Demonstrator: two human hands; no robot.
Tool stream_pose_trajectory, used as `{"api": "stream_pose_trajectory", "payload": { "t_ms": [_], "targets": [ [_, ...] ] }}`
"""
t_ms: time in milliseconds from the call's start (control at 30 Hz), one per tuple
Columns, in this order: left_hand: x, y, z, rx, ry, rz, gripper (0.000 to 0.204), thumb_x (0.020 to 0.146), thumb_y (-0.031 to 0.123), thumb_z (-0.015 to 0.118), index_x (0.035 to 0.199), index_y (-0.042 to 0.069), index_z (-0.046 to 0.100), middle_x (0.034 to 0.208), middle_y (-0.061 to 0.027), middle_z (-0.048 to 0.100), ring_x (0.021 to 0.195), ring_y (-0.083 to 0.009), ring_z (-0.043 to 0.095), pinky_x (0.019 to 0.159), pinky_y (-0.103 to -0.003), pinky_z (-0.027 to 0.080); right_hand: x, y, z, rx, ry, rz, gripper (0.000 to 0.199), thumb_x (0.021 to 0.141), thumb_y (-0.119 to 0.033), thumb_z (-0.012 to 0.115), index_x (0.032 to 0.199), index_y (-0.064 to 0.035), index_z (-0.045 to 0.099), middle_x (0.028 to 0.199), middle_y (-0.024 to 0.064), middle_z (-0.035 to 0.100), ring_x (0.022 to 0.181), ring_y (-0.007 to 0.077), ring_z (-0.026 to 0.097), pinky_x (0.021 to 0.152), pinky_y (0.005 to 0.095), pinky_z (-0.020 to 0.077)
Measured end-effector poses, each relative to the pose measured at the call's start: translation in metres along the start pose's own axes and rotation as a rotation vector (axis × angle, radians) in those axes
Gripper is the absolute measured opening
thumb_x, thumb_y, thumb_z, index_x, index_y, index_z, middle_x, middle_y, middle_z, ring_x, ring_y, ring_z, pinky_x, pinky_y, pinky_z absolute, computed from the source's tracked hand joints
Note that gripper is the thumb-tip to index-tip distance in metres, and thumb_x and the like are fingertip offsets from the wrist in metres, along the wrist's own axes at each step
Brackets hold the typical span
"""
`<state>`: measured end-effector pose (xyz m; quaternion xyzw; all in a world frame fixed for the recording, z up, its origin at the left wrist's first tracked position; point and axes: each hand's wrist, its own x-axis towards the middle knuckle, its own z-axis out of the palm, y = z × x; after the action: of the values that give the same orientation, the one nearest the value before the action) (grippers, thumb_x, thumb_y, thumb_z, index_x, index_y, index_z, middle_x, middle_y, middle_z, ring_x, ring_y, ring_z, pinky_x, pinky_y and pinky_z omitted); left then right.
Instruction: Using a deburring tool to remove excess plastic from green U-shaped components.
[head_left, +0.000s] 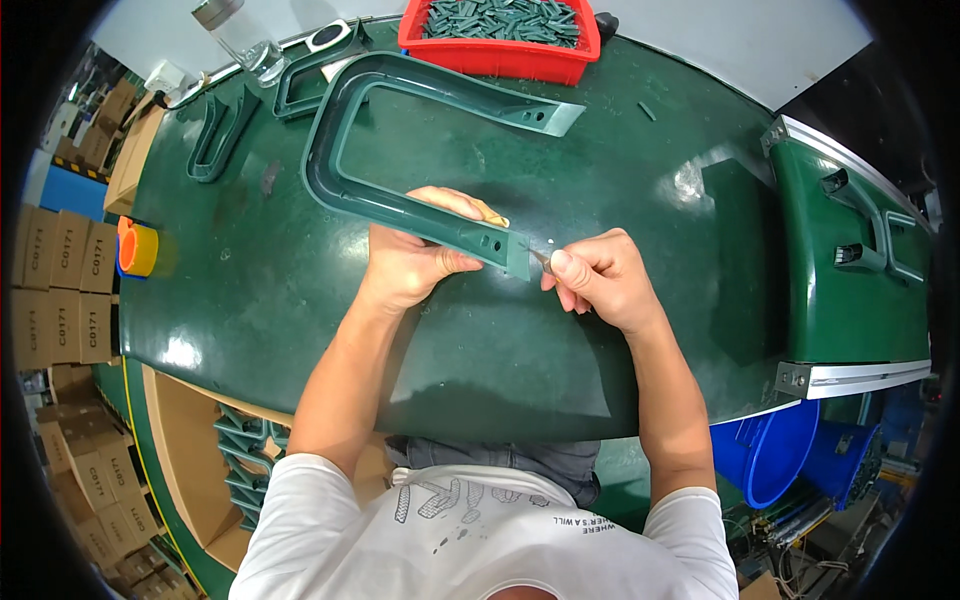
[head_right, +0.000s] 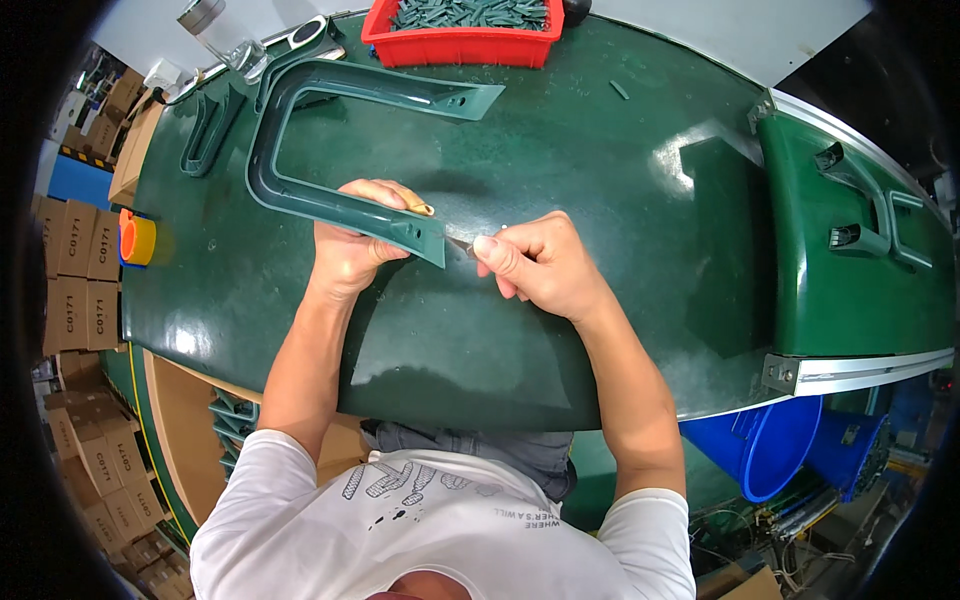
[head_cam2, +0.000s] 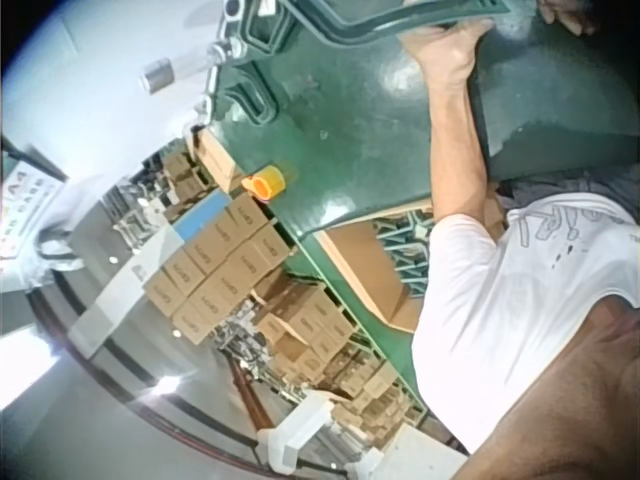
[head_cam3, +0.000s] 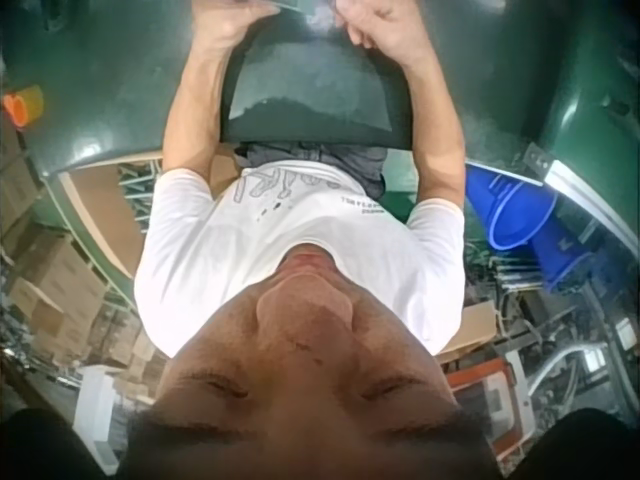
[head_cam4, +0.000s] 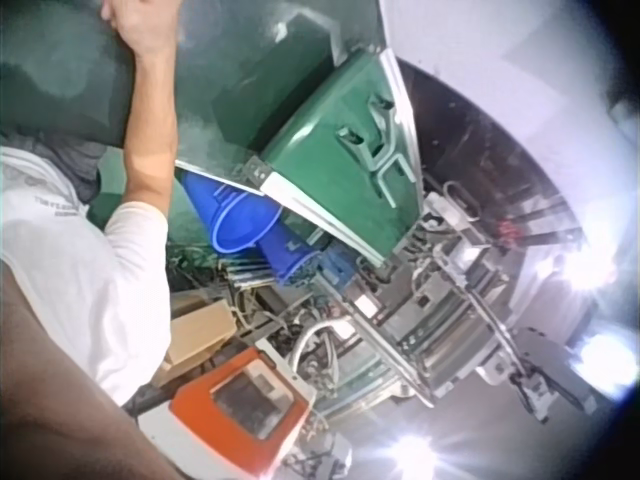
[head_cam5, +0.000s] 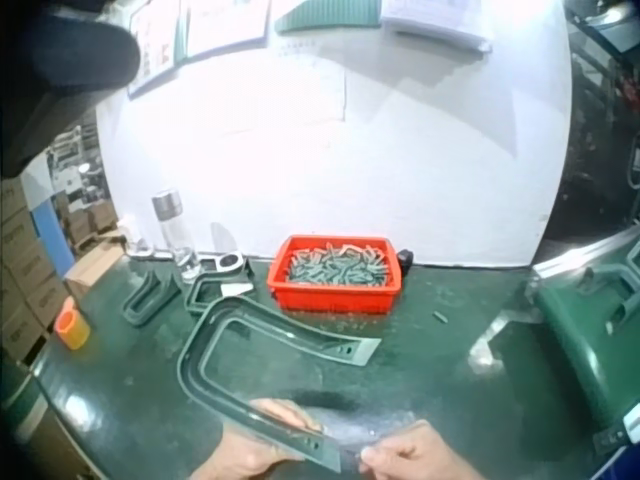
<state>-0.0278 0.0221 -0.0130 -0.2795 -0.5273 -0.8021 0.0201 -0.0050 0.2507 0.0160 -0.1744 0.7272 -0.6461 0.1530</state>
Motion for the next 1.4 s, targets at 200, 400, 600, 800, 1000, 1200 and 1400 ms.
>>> {"api": "stream_pose_trajectory", "payload": {
  "t_ms": [200, 400, 600, 800, 1000, 1200, 1400],
  "targets": [
    [-0.001, 0.005, 0.001, 0.016, 0.068, -0.072, 0.042, 0.062, 0.008, 0.083, 0.096, 0.002, 0.061, 0.091, -0.0142, 0.066, 0.088, -0.0253, 0.066, 0.074, -0.035, 0.054, 0.001, 0.001, 0.000, -0.073, -0.034, -0.062, 0.046, 0.088, -0.039, 0.061, 0.060, -0.0028, 0.062, 0.044, 0.0008, 0.050, 0.040, 0.0078, 0.047, 0.039, 0.0246, 0.0345],
    [-0.002, 0.002, 0.004, -0.009, 0.085, -0.048, 0.041, 0.064, 0.006, 0.082, 0.098, 0.001, 0.060, 0.093, -0.0154, 0.067, 0.088, -0.0243, 0.066, 0.071, -0.033, 0.056, 0.001, 0.003, -0.003, -0.085, -0.075, -0.040, 0.045, 0.089, -0.037, 0.061, 0.058, -0.0038, 0.062, 0.043, 0.0001, 0.049, 0.040, 0.0073, 0.044, 0.039, 0.0255, 0.0321],
    [0.004, 0.006, -0.005, -0.010, 0.242, -0.074, 0.045, 0.065, 0.013, 0.084, 0.099, -0.001, 0.060, 0.093, -0.0142, 0.066, 0.079, -0.0204, 0.065, 0.067, -0.030, 0.055, 0.005, 0.005, 0.014, -0.361, -0.377, -0.247, 0.042, 0.088, -0.033, 0.061, 0.061, -0.0008, 0.061, 0.046, 0.0064, 0.051, 0.041, 0.0153, 0.045, 0.043, 0.0312, 0.0351],
    [0.002, 0.009, -0.008, 0.068, 0.326, -0.127, 0.047, 0.067, 0.017, 0.083, 0.102, -0.004, 0.059, 0.089, -0.0129, 0.065, 0.071, -0.0179, 0.063, 0.059, -0.029, 0.054, 0.005, 0.004, 0.009, -0.117, 0.257, -0.393, 0.020, 0.080, -0.017, 0.072, 0.085, 0.0018, 0.070, 0.068, 0.0057, 0.060, 0.061, 0.0097, 0.053, 0.053, 0.0245, 0.0403],
    [-0.001, 0.011, 0.005, 0.072, 0.348, -0.164, 0.043, 0.069, 0.012, 0.080, 0.102, -0.005, 0.058, 0.086, -0.0126, 0.064, 0.068, -0.0178, 0.062, 0.058, -0.029, 0.053, 0.008, 0.010, 0.010, -0.292, 0.560, -0.551, 0.017, 0.073, -0.006, 0.077, 0.086, 0.0014, 0.069, 0.074, 0.0085, 0.065, 0.067, 0.0150, 0.060, 0.058, 0.0252, 0.0457],
    [0.000, 0.013, 0.007, 0.078, 0.327, -0.177, 0.043, 0.069, 0.011, 0.080, 0.102, -0.005, 0.057, 0.084, -0.0123, 0.064, 0.067, -0.0168, 0.062, 0.057, -0.029, 0.053, 0.010, 0.013, 0.009, -0.432, 0.609, -0.618, 0.018, 0.069, -0.004, 0.077, 0.085, 0.0003, 0.069, 0.072, 0.0081, 0.065, 0.064, 0.0177, 0.060, 0.057, 0.0271, 0.0461],
    [-0.001, 0.014, 0.009, 0.084, 0.332, -0.185, 0.042, 0.069, 0.011, 0.079, 0.101, -0.005, 0.058, 0.081, -0.0113, 0.064, 0.067, -0.0159, 0.061, 0.057, -0.028, 0.053, 0.010, 0.013, 0.009, -0.484, 0.611, -0.602, 0.019, 0.069, -0.005, 0.077, 0.085, 0.0005, 0.069, 0.072, 0.0084, 0.064, 0.064, 0.0180, 0.059, 0.056, 0.0273, 0.0457]
  ]
}}
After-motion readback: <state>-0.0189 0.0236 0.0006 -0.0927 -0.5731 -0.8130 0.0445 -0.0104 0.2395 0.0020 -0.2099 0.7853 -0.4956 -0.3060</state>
